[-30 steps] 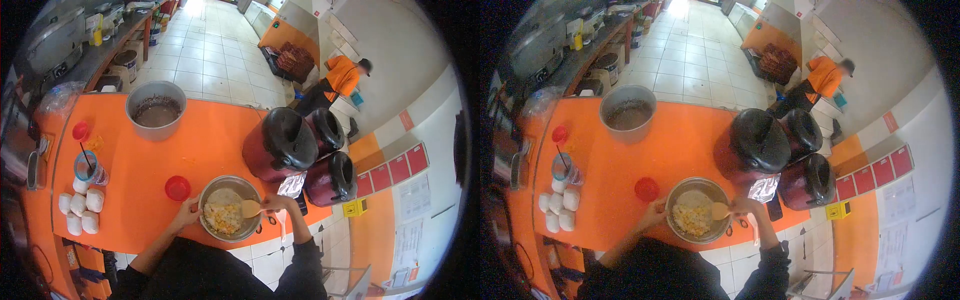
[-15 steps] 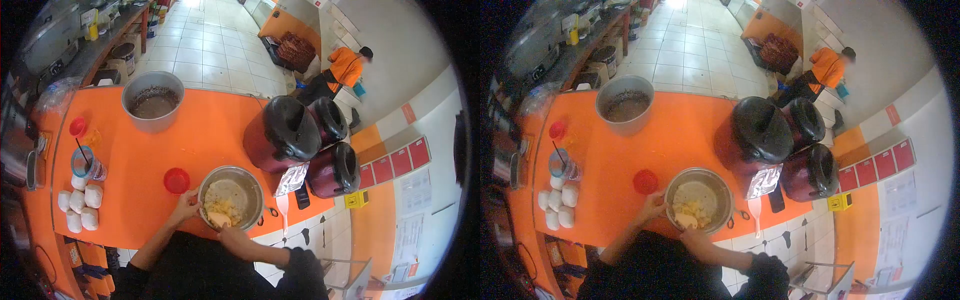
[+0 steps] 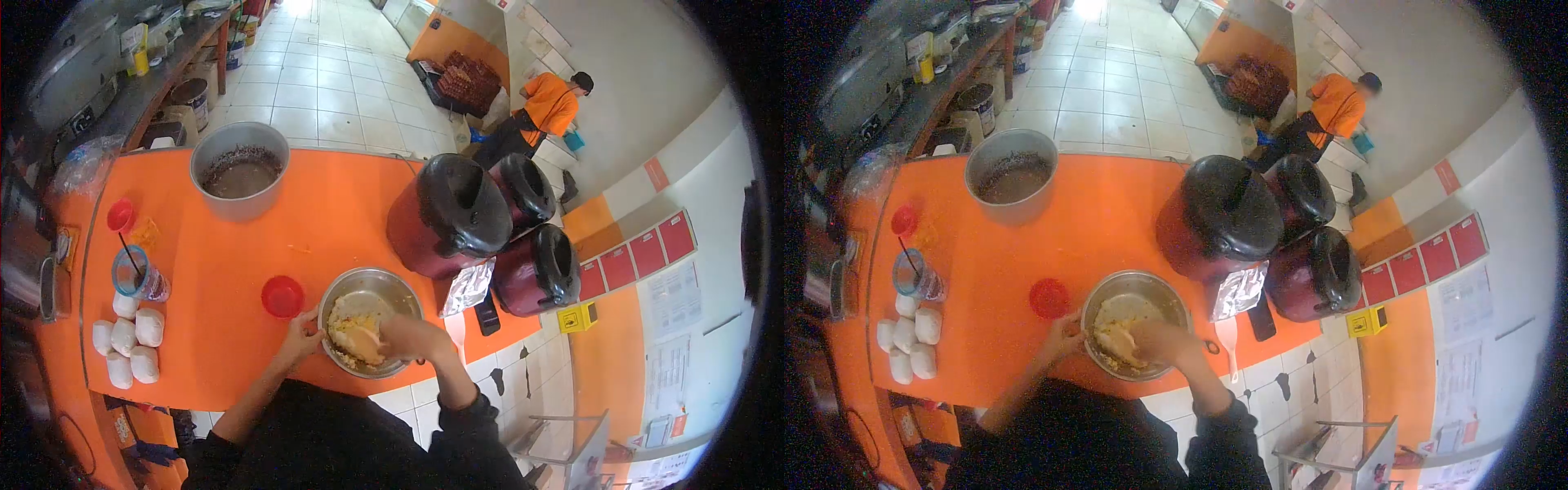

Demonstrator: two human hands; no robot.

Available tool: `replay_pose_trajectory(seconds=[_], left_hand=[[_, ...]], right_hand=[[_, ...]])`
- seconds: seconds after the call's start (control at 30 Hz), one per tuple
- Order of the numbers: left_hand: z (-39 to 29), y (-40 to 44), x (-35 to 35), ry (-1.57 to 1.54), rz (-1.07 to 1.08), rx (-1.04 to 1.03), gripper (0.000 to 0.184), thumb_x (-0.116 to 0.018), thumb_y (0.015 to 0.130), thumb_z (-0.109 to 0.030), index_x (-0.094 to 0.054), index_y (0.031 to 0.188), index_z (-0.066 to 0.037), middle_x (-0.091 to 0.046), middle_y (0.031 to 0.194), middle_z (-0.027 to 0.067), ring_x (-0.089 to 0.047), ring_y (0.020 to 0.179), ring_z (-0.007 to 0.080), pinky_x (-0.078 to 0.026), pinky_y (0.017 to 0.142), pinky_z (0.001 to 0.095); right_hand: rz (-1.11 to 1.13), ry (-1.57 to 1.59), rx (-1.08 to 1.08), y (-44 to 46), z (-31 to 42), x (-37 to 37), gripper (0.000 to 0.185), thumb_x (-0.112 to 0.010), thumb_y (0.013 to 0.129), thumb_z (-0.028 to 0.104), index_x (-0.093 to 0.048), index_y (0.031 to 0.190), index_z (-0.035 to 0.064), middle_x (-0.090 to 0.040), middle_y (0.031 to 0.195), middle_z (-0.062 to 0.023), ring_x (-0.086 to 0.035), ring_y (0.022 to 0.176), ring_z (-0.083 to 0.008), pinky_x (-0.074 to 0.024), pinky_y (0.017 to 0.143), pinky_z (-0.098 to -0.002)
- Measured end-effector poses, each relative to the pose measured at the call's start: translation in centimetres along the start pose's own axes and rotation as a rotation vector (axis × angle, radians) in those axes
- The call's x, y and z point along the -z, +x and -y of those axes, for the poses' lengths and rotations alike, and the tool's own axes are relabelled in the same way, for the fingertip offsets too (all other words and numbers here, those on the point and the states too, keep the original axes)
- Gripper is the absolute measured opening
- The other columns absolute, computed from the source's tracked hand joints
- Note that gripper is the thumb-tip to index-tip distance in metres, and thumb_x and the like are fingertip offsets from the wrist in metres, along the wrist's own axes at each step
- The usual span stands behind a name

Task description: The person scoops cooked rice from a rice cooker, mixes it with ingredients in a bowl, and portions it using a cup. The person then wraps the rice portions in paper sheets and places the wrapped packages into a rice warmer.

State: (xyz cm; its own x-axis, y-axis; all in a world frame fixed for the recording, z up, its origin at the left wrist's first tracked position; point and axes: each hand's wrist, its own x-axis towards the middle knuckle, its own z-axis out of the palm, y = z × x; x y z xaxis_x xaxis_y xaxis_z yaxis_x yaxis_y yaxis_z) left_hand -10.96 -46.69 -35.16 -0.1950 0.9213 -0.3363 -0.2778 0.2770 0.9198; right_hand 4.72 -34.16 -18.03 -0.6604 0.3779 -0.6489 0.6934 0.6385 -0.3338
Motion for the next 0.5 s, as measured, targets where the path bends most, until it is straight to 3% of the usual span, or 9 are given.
replay_pose_trajectory(seconds=[0.03, 0.1, 0.17, 0.23, 0.37, 0.47, 0.5], left_hand=[[-0.5, -0.3, -0.2, 0.027, -0.023, 0.027, 0.054, -0.055, 0.083, 0.006, -0.042, 0.135, -0.004, -0.044, 0.135, 0.0093, -0.063, 0.089, 0.0178, -0.059, 0.062, 0.0294], [1.9, 0.6, 0.2, 0.103, 0.014, -0.194, 0.054, -0.056, 0.083, 0.006, -0.044, 0.134, -0.005, -0.045, 0.128, 0.0097, -0.062, 0.091, 0.0182, -0.058, 0.060, 0.0268], [1.6, 1.0, 0.1, 0.046, -0.017, -0.207, 0.052, -0.057, 0.083, 0.006, -0.046, 0.133, -0.005, -0.045, 0.120, 0.0099, -0.061, 0.094, 0.0192, -0.057, 0.060, 0.0255], [-0.5, -0.9, -1.1, -0.143, -0.093, 0.027, 0.050, -0.057, 0.083, 0.005, -0.048, 0.132, -0.005, -0.043, 0.114, 0.0097, -0.060, 0.097, 0.0208, -0.058, 0.060, 0.0255], [3.5, 0.9, -0.4, 0.102, -0.078, -0.114, 0.048, -0.056, 0.084, 0.005, -0.047, 0.130, -0.003, -0.041, 0.115, 0.0106, -0.062, 0.091, 0.0247, -0.061, 0.061, 0.0306], [2.3, 0.1, -0.7, 0.042, -0.088, -0.098, 0.048, -0.056, 0.084, 0.005, -0.047, 0.130, -0.003, -0.040, 0.117, 0.0107, -0.064, 0.087, 0.0255, -0.062, 0.061, 0.0324], [2.7, 0.2, -0.8, -0.019, -0.086, -0.075, 0.048, -0.056, 0.084, 0.005, -0.047, 0.131, -0.003, -0.040, 0.117, 0.0107, -0.064, 0.086, 0.0250, -0.062, 0.060, 0.0319]], right_hand=[[0.052, 0.018, -0.071, -0.5, 1.8, 1.1, 0.024, -0.053, 0.076, 0.015, -0.062, 0.069, -0.0057, -0.062, 0.063, -0.0203, -0.062, 0.057, -0.0314, -0.0507, 0.056, -0.0416], [-0.192, -0.076, 0.073, 5.8, -3.1, -7.3, 0.022, -0.055, 0.074, 0.015, -0.064, 0.072, -0.0044, -0.063, 0.067, -0.0205, -0.063, 0.061, -0.0323, -0.0508, 0.059, -0.0424], [-0.206, -0.050, 0.110, 5.0, -3.0, -5.7, 0.020, -0.057, 0.072, 0.015, -0.065, 0.075, -0.0031, -0.064, 0.071, -0.0207, -0.064, 0.065, -0.0332, -0.0509, 0.061, -0.0433], [-0.141, 0.030, 0.111, 1.6, -0.5, -1.4, 0.020, -0.058, 0.071, 0.015, -0.066, 0.078, -0.0018, -0.065, 0.074, -0.0209, -0.065, 0.069, -0.0341, -0.0510, 0.064, -0.0441], [-0.328, -0.081, 0.126, 8.6, -3.8, -8.8, 0.022, -0.059, 0.071, 0.015, -0.067, 0.082, -0.0018, -0.066, 0.077, -0.0207, -0.065, 0.071, -0.0344, -0.0519, 0.065, -0.0418], [0.083, 0.028, -0.095, 3.9, 0.9, 0.0, 0.023, -0.060, 0.072, 0.015, -0.066, 0.081, -0.0053, -0.066, 0.075, -0.0215, -0.066, 0.066, -0.0314, -0.0520, 0.060, -0.0412], [0.031, 0.020, 0.008, 3.7, 1.0, -0.3, 0.023, -0.059, 0.074, 0.015, -0.064, 0.078, -0.0070, -0.065, 0.072, -0.0211, -0.066, 0.058, -0.0267, -0.0513, 0.054, -0.0403]])
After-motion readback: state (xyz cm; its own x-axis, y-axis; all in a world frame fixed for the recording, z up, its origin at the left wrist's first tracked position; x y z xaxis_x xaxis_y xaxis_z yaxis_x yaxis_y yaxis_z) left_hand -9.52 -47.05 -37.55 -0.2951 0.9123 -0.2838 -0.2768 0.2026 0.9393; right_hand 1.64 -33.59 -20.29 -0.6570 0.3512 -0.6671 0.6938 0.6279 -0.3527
